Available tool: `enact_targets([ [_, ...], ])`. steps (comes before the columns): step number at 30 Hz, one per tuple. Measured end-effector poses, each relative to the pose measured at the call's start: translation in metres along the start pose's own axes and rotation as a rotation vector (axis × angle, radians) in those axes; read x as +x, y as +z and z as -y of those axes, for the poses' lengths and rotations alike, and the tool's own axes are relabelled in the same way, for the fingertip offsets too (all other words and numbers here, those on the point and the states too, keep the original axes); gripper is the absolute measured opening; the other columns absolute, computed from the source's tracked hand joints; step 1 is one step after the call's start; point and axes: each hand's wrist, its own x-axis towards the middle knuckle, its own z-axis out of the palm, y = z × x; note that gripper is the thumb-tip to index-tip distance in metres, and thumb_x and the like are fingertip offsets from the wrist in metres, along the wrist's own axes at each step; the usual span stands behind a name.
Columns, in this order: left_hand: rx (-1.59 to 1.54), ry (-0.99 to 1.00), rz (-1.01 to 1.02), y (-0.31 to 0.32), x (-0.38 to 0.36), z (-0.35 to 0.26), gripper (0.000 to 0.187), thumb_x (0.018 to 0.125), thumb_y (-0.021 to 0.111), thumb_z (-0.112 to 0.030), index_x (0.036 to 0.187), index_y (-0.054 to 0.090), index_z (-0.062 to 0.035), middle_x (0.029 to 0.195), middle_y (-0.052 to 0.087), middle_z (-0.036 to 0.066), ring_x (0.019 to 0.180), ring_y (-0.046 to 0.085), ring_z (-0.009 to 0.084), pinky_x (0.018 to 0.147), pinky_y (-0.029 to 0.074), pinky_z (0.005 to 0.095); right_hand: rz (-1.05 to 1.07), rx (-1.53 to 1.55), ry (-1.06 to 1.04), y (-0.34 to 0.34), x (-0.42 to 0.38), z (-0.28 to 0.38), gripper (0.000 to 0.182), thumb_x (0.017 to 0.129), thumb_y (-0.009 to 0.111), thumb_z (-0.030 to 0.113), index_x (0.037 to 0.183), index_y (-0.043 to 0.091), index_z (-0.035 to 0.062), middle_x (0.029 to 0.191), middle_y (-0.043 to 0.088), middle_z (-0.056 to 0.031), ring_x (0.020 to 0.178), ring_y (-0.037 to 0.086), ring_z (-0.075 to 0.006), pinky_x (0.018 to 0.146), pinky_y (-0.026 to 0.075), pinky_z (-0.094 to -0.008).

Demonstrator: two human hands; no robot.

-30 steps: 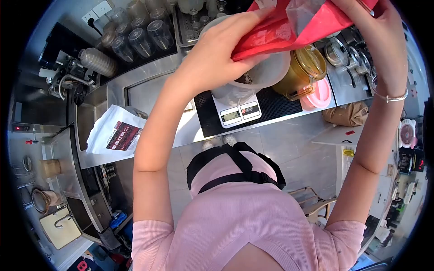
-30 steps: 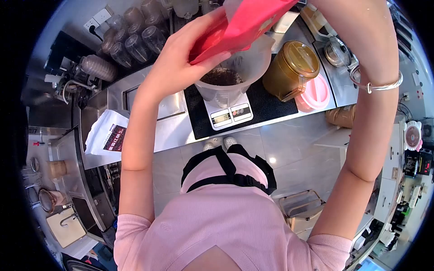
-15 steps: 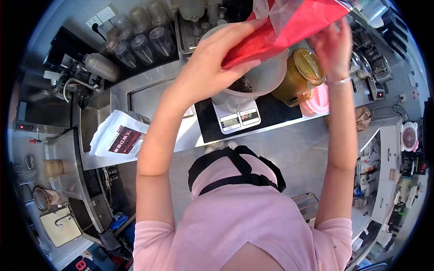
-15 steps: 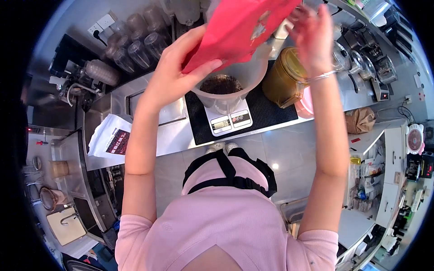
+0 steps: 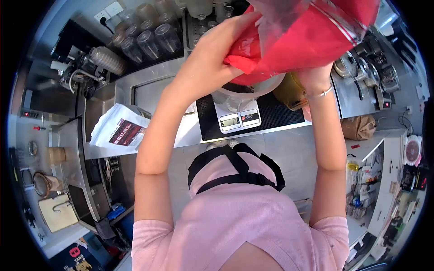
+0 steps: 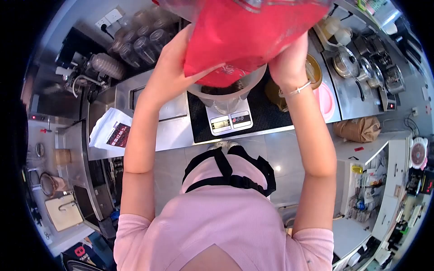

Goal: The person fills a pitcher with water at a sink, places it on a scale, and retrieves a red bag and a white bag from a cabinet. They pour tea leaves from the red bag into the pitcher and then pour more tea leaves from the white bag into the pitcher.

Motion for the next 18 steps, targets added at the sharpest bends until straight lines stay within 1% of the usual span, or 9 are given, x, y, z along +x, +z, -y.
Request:
enact_targets([
  [3,0.012,-0.028,0.006,0.001,-0.001,-0.001,0.052,0.068,0.072,-0.018,0.11,0.048,0.0007,0.101,0.057,0.013,0.09,0.056,0.0239,0.08,0.043,0.0314,0.058,-0.055,-0.014,-0.003,0.006,0.008,0.045,0.09,0.034,0.034,0.124,0.035,0.0058,0.123,0.044,-0.0106,0.11,0.046,-0.0254,0.089,0.042,-0.039],
  [5,0.01,-0.08,-0.004,0.004,-0.002,-0.002,0.048,0.068,0.072,-0.017,0.107,0.049,0.0008,0.099,0.058,0.012,0.088,0.057,0.0231,0.079,0.043,0.0313,0.102,0.07,-0.007,-0.005,0.011,0.01,0.036,0.091,0.031,0.03,0.116,0.043,0.0061,0.115,0.051,-0.0039,0.105,0.048,-0.0169,0.093,0.035,-0.0316],
  [7,0.025,-0.148,-0.009,0.006,-0.002,-0.002,0.043,0.069,0.071,-0.017,0.103,0.052,0.0013,0.096,0.06,0.012,0.085,0.058,0.0223,0.078,0.044,0.0311,0.081,0.104,0.039,0.004,0.005,0.007,0.035,0.091,0.031,0.029,0.114,0.045,0.0062,0.114,0.052,-0.0041,0.105,0.048,-0.0164,0.092,0.035,-0.0314],
  [10,-0.038,-0.255,0.053,0.005,-0.005,-0.002,0.053,0.065,0.061,-0.005,0.114,0.043,0.0,0.107,0.051,0.017,0.096,0.052,0.0326,0.082,0.042,0.0333,0.138,0.153,0.051,0.001,0.013,0.018,0.034,0.092,0.031,0.029,0.113,0.046,0.0066,0.114,0.052,-0.0041,0.105,0.048,-0.016,0.091,0.034,-0.0307],
  [13,0.032,-0.231,0.039,0.008,-0.002,-0.008,0.054,0.064,0.062,-0.006,0.114,0.043,0.0009,0.106,0.051,0.017,0.094,0.052,0.0325,0.08,0.043,0.0325,0.155,0.138,0.058,-0.01,0.016,0.014,0.033,0.091,0.031,0.029,0.11,0.048,0.0075,0.112,0.052,-0.0035,0.104,0.048,-0.0161,0.09,0.034,-0.0305],
  [14,0.097,-0.21,-0.001,0.009,0.0,-0.011,0.034,0.07,0.071,-0.016,0.095,0.056,0.0018,0.089,0.062,0.01,0.08,0.059,0.0188,0.072,0.046,0.03,0.131,0.149,0.062,-0.007,0.012,0.015,0.033,0.091,0.031,0.029,0.109,0.048,0.0075,0.111,0.053,-0.0035,0.103,0.048,-0.0162,0.09,0.035,-0.0306],
  [16,0.068,-0.289,-0.028,0.012,0.006,-0.026,0.032,0.071,0.07,-0.016,0.096,0.056,0.0005,0.089,0.062,0.01,0.079,0.059,0.019,0.073,0.046,0.0301,0.118,0.144,0.031,-0.012,0.021,0.018,0.031,0.09,0.032,0.026,0.11,0.048,0.0082,0.108,0.054,-0.0037,0.103,0.048,-0.017,0.089,0.036,-0.0329],
  [17,0.052,-0.333,-0.045,0.013,0.006,-0.031,0.032,0.072,0.07,-0.016,0.096,0.057,-0.0002,0.089,0.062,0.01,0.079,0.059,0.0192,0.073,0.046,0.0301,0.049,0.213,0.089,-0.017,0.026,0.025,0.031,0.09,0.033,0.025,0.111,0.048,0.0091,0.107,0.054,-0.005,0.105,0.048,-0.019,0.09,0.037,-0.0356],
  [18,0.047,-0.362,0.118,0.01,0.004,-0.023,0.034,0.069,0.067,-0.009,0.101,0.056,-0.0038,0.097,0.06,0.01,0.086,0.057,0.0227,0.077,0.045,0.0317,0.025,0.163,0.032,-0.015,0.026,0.031,0.032,0.089,0.033,0.025,0.113,0.047,0.0096,0.109,0.053,-0.0063,0.107,0.047,-0.0207,0.091,0.037,-0.0376],
])
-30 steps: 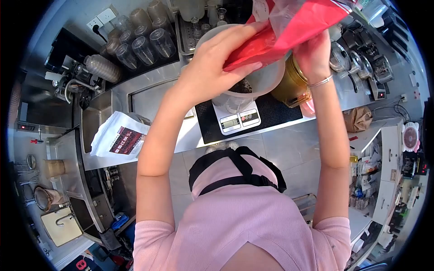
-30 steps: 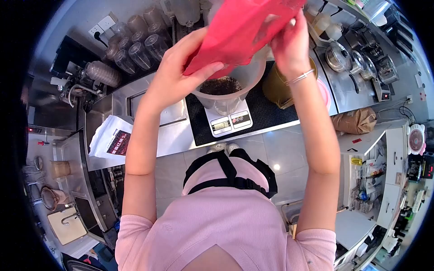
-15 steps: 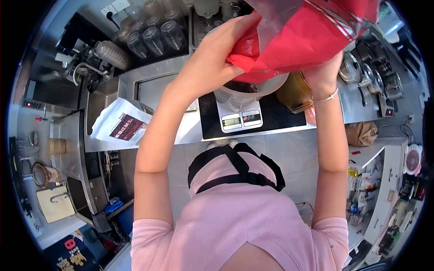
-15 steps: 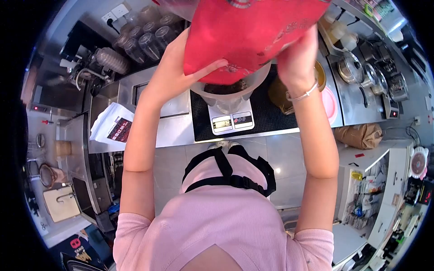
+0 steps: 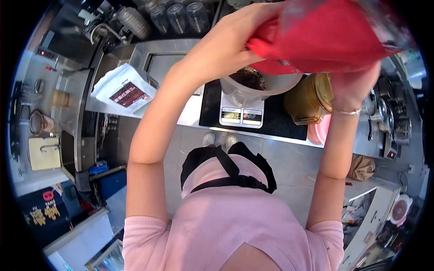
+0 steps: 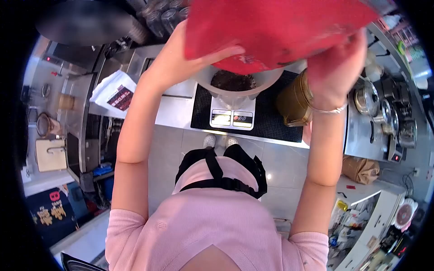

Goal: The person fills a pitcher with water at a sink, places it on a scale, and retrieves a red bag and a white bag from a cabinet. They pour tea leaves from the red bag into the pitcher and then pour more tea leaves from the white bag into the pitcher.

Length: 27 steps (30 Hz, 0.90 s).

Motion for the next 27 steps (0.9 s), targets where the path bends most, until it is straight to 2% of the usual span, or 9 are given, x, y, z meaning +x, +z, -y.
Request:
enact_targets([
  [3,0.033,0.5,-0.128,0.002,0.021,0.003,0.065,0.072,0.064,-0.02,0.125,0.034,0.0007,0.121,0.042,0.021,0.113,0.042,0.033,0.094,0.034,0.0367,-0.044,0.075,0.01,-0.008,-0.001,0.003,0.037,0.088,0.034,0.026,0.118,0.045,0.0072,0.113,0.051,-0.0104,0.109,0.047,-0.0248,0.092,0.038,-0.0406],
  [7,0.133,0.546,-0.185,0.005,0.019,-0.019,0.048,0.065,0.062,-0.007,0.112,0.049,-0.0065,0.104,0.054,0.012,0.094,0.053,0.0296,0.081,0.044,0.0356,-0.07,-0.486,-0.221,-0.031,-0.023,0.016,0.041,0.089,0.042,0.033,0.117,0.047,0.0041,0.114,0.052,-0.0087,0.102,0.049,-0.0269,0.084,0.041,-0.033],
  [9,0.223,0.61,-0.201,0.011,0.021,-0.027,0.042,0.069,0.059,-0.009,0.11,0.052,-0.0146,0.097,0.057,0.007,0.095,0.053,0.0252,0.078,0.045,0.0356,-0.016,-0.412,-0.234,-0.039,-0.032,0.024,0.044,0.085,0.045,0.031,0.118,0.045,0.0028,0.114,0.051,-0.0093,0.103,0.048,-0.0268,0.085,0.04,-0.033],
  [13,0.597,0.791,-0.306,0.01,0.008,-0.04,0.023,0.073,0.051,-0.014,0.096,0.055,-0.0174,0.091,0.056,0.0,0.094,0.054,0.0156,0.081,0.042,0.0353,0.227,-0.168,-0.107,-0.059,-0.06,0.052,0.052,0.077,0.052,0.026,0.121,0.039,0.0002,0.116,0.049,-0.0104,0.105,0.047,-0.0266,0.087,0.039,-0.033],
  [15,0.726,0.849,-0.263,-0.005,-0.01,-0.045,0.025,0.074,0.051,-0.016,0.098,0.056,-0.0162,0.105,0.056,0.002,0.104,0.051,0.0173,0.088,0.039,0.0393,0.406,-0.068,0.014,-0.065,-0.076,0.064,0.058,0.073,0.055,0.023,0.122,0.036,-0.0011,0.117,0.048,-0.011,0.105,0.047,-0.0265,0.088,0.038,-0.033],
  [19,0.944,0.945,-0.297,-0.051,-0.082,-0.051,0.026,0.074,0.052,-0.019,0.099,0.056,-0.0168,0.108,0.055,0.001,0.107,0.048,0.0163,0.095,0.032,0.0426,0.793,0.066,0.307,-0.053,-0.114,0.063,0.07,0.066,0.062,0.019,0.124,0.031,-0.0037,0.119,0.046,-0.0122,0.107,0.046,-0.0263,0.091,0.036,-0.033],
  [23,1.259,0.837,-0.223,-0.1,-0.206,-0.071,0.024,0.076,0.051,-0.022,0.1,0.056,-0.0165,0.124,0.044,-0.002,0.115,0.041,0.0156,0.1,0.028,0.0433,1.066,0.108,0.562,-0.007,-0.166,0.026,0.084,0.058,0.068,0.014,0.127,0.026,-0.0063,0.12,0.044,-0.0133,0.109,0.044,-0.0261,0.093,0.035,-0.0331],
  [26,1.406,0.511,-0.251,-0.14,-0.323,-0.081,0.041,0.079,0.048,-0.019,0.12,0.043,-0.0194,0.134,0.035,-0.002,0.122,0.035,0.0148,0.103,0.022,0.0428,1.051,-0.002,0.725,0.032,-0.223,-0.026,0.094,0.052,0.073,0.01,0.129,0.021,-0.0083,0.121,0.043,-0.0142,0.11,0.044,-0.026,0.094,0.034,-0.0331],
  [27,1.435,0.387,-0.276,-0.152,-0.364,-0.084,0.046,0.08,0.047,-0.018,0.124,0.039,-0.0203,0.135,0.033,-0.002,0.123,0.034,0.0145,0.103,0.021,0.0426,0.899,-0.176,0.829,0.039,-0.241,-0.047,0.119,0.034,0.079,0.006,0.132,0.013,-0.0067,0.126,0.037,-0.0162,0.114,0.04,-0.0262,0.097,0.03,-0.0335],
])
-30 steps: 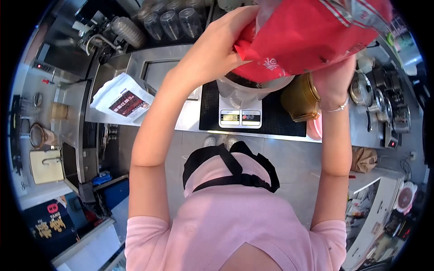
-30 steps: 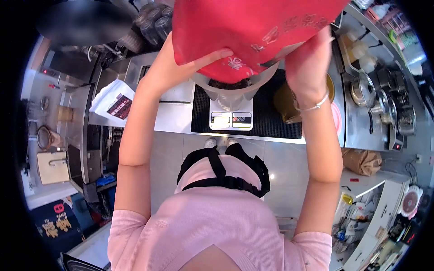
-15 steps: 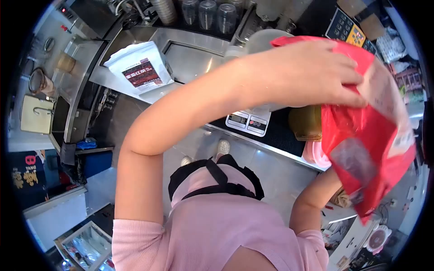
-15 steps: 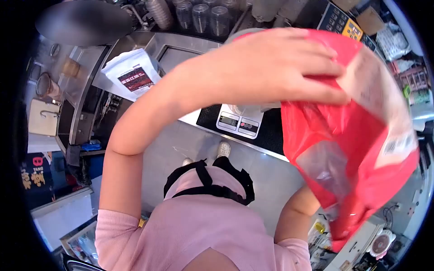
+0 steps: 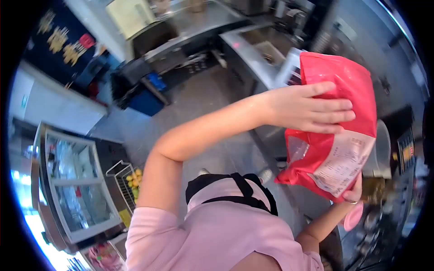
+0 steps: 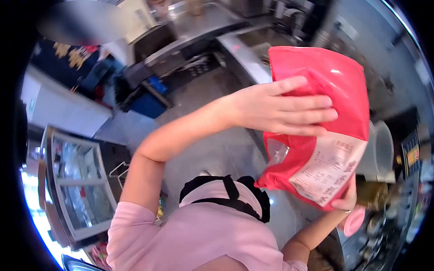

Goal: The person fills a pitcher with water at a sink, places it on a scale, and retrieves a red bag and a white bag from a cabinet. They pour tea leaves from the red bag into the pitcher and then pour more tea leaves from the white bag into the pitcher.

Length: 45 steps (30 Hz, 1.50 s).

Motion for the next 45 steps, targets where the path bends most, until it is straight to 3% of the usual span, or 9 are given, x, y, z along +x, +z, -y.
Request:
enact_targets([
  [4,0.179,-0.482,0.252,-0.089,-0.139,0.011,0.062,0.077,0.049,-0.014,0.132,0.026,-0.0296,0.138,0.029,0.004,0.125,0.031,0.0227,0.102,0.015,0.0492,0.306,-0.187,0.07,0.15,0.078,-0.056,0.112,0.044,0.079,0.009,0.133,0.013,-0.0041,0.13,0.033,-0.0114,0.12,0.033,-0.0235,0.1,0.024,-0.0331],
  [8,0.178,-1.166,0.248,-0.186,-0.273,0.015,0.071,0.073,0.054,-0.001,0.134,0.021,-0.0106,0.137,0.02,0.02,0.127,0.022,0.035,0.101,0.018,0.0513,0.615,-0.073,0.137,0.299,0.137,-0.104,0.103,0.051,0.077,0.005,0.134,0.016,0.0024,0.132,0.032,-0.0112,0.122,0.032,-0.022,0.101,0.024,-0.0354],
  [12,0.283,-1.599,-0.245,-0.251,-0.372,-0.007,0.068,0.078,0.054,-0.008,0.133,0.015,0.0031,0.136,0.016,0.026,0.126,0.022,0.0361,0.102,0.02,0.0429,0.904,-0.058,0.112,0.417,0.183,-0.139,0.097,0.055,0.075,0.005,0.134,0.019,0.0045,0.131,0.034,-0.009,0.121,0.034,-0.0202,0.099,0.027,-0.0337],
  [17,-0.911,-2.042,-1.001,-0.285,-0.401,-0.034,0.083,0.075,0.062,-0.032,0.135,0.013,-0.0031,0.136,0.021,0.019,0.125,0.025,0.0312,0.102,0.019,0.0384,1.054,-0.007,0.117,0.503,0.243,-0.191,0.099,0.057,0.074,0.006,0.135,0.013,0.0058,0.132,0.033,-0.0101,0.121,0.032,-0.0206,0.1,0.026,-0.0347],
  [20,-0.484,-1.847,-0.516,-0.3,-0.441,-0.018,0.09,0.071,0.064,-0.042,0.136,0.013,-0.0057,0.134,0.027,0.015,0.125,0.026,0.0297,0.102,0.019,0.0384,1.166,0.004,0.071,0.577,0.26,-0.224,0.1,0.06,0.074,0.009,0.136,0.008,0.0067,0.134,0.028,-0.0114,0.124,0.029,-0.0226,0.1,0.026,-0.0358],
  [27,-0.275,-1.925,-0.195,-0.327,-0.475,0.065,0.093,0.061,0.077,-0.023,0.133,0.022,-0.0027,0.137,0.021,0.013,0.124,0.026,0.0225,0.1,0.025,0.0345,1.159,0.103,0.092,0.658,0.325,-0.225,0.107,0.064,0.073,0.013,0.137,-0.004,0.0112,0.137,0.021,-0.0134,0.126,0.025,-0.024,0.1,0.027,-0.0388],
  [33,-0.306,-1.858,-0.51,-0.324,-0.462,0.046,0.094,0.067,0.071,-0.006,0.136,0.008,-0.0069,0.141,0.014,0.014,0.125,0.026,0.0243,0.1,0.026,0.0368,1.134,0.052,0.031,0.653,0.308,-0.21,0.106,0.064,0.073,0.015,0.138,-0.003,0.0137,0.137,0.023,-0.0129,0.125,0.027,-0.0233,0.1,0.026,-0.0374],
  [39,-0.534,-1.708,-0.597,-0.299,-0.421,-0.006,0.111,0.064,0.074,-0.013,0.136,-0.011,-0.0129,0.141,0.01,0.017,0.125,0.025,0.0285,0.099,0.029,0.0398,0.855,-0.045,-0.072,0.563,0.216,-0.17,0.1,0.063,0.073,0.016,0.137,0.007,0.0071,0.132,0.034,-0.012,0.119,0.037,-0.0214,0.099,0.027,-0.0347],
  [45,-1.18,-1.386,-0.378,-0.213,-0.319,-0.023,0.109,0.055,0.079,-0.017,0.137,0.008,-0.0086,0.141,0.012,0.014,0.12,0.034,0.0288,0.088,0.042,0.0407,0.219,-0.061,-0.119,0.392,0.144,-0.059,0.073,0.069,0.06,0.023,0.13,0.028,0.0003,0.126,0.041,-0.0113,0.116,0.04,-0.02,0.099,0.029,-0.0306],
])
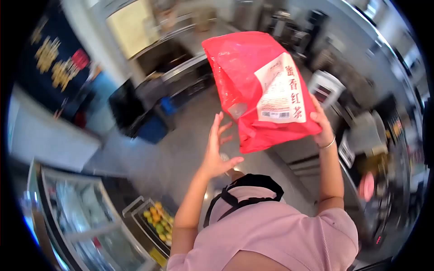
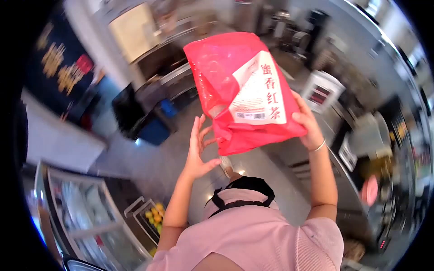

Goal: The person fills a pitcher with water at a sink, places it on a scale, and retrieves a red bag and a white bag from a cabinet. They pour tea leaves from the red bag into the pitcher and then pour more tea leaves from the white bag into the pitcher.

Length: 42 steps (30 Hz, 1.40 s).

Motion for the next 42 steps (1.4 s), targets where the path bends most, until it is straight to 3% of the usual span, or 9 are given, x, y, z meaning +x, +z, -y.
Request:
enact_targets([
  [3,0.036,0.024,0.171,0.049,0.005,0.0,0.088,0.06,0.075,-0.017,0.132,0.027,-0.0074,0.14,0.018,0.012,0.117,0.039,0.0274,0.088,0.041,0.0395,-0.348,-0.009,-0.057,-0.074,-0.083,0.069,0.066,0.072,0.057,0.022,0.128,0.031,-0.003,0.123,0.044,-0.0146,0.11,0.046,-0.0221,0.095,0.034,-0.0323],
  [6,0.031,-0.067,0.224,0.086,-0.002,0.015,0.071,0.065,0.07,-0.014,0.127,0.036,-0.0073,0.137,0.025,0.01,0.115,0.042,0.0247,0.088,0.039,0.0379,-0.829,0.087,-0.199,-0.176,-0.185,0.118,0.031,0.081,0.051,0.026,0.102,0.053,0.004,0.098,0.06,-0.0092,0.088,0.059,-0.0198,0.076,0.049,-0.0319],
  [11,-0.028,-0.165,0.333,0.155,0.004,0.037,0.059,0.069,0.065,-0.009,0.123,0.041,-0.0071,0.133,0.033,0.008,0.112,0.045,0.0217,0.088,0.039,0.0356,-1.044,0.17,-0.331,-0.224,-0.28,0.197,0.038,0.083,0.046,0.031,0.113,0.049,0.008,0.113,0.054,-0.0089,0.099,0.055,-0.0245,0.083,0.046,-0.0414],
  [15,-0.104,-0.123,0.444,0.242,0.023,0.051,0.05,0.073,0.062,-0.008,0.119,0.044,-0.006,0.13,0.037,0.008,0.109,0.047,0.0206,0.086,0.04,0.0339,-1.065,0.219,-0.244,-0.3,-0.31,0.229,0.046,0.083,0.046,0.036,0.119,0.043,0.0087,0.115,0.051,-0.0146,0.095,0.055,-0.0331,0.066,0.054,-0.0404],
  [16,-0.109,-0.115,0.46,0.266,0.028,0.053,0.049,0.073,0.062,-0.008,0.119,0.045,-0.0057,0.129,0.038,0.008,0.109,0.048,0.0204,0.086,0.04,0.0337,-0.895,0.292,-0.141,-0.326,-0.319,0.236,0.04,0.084,0.044,0.033,0.116,0.045,0.0087,0.113,0.052,-0.0134,0.098,0.054,-0.0298,0.076,0.05,-0.0436],
  [20,-0.144,-0.098,0.505,0.36,0.043,0.068,0.044,0.076,0.059,-0.007,0.118,0.045,-0.005,0.129,0.038,0.008,0.108,0.048,0.0191,0.086,0.04,0.0315,-0.782,0.443,0.105,-0.393,-0.318,0.253,0.046,0.086,0.036,0.039,0.119,0.042,0.0064,0.108,0.052,-0.0212,0.078,0.057,-0.0425,0.054,0.056,-0.0417],
  [28,-0.265,-0.056,0.57,0.527,0.076,0.067,0.045,0.078,0.057,-0.008,0.12,0.041,-0.0052,0.13,0.037,0.01,0.109,0.047,0.0203,0.088,0.039,0.0334,-0.621,0.441,0.261,-0.478,-0.299,0.285,0.049,0.089,0.029,0.037,0.123,0.033,0.0021,0.11,0.049,-0.0272,0.076,0.056,-0.0503,0.063,0.054,-0.0467],
  [31,-0.303,-0.022,0.542,0.556,0.089,0.06,0.045,0.078,0.056,-0.007,0.121,0.041,-0.0046,0.13,0.037,0.01,0.109,0.047,0.0207,0.087,0.039,0.0342,-0.493,0.428,0.284,-0.497,-0.292,0.299,0.049,0.089,0.028,0.037,0.123,0.033,0.0023,0.111,0.049,-0.0257,0.077,0.056,-0.0495,0.063,0.054,-0.0475],
  [42,-0.265,0.015,0.462,0.575,0.115,0.059,0.044,0.08,0.055,-0.008,0.121,0.04,-0.0036,0.13,0.037,0.011,0.109,0.047,0.0199,0.088,0.038,0.0321,-0.686,0.262,0.318,-0.497,-0.267,0.303,0.045,0.089,0.03,0.035,0.116,0.039,-0.0006,0.105,0.054,-0.0216,0.078,0.06,-0.0406,0.057,0.053,-0.0516],
])
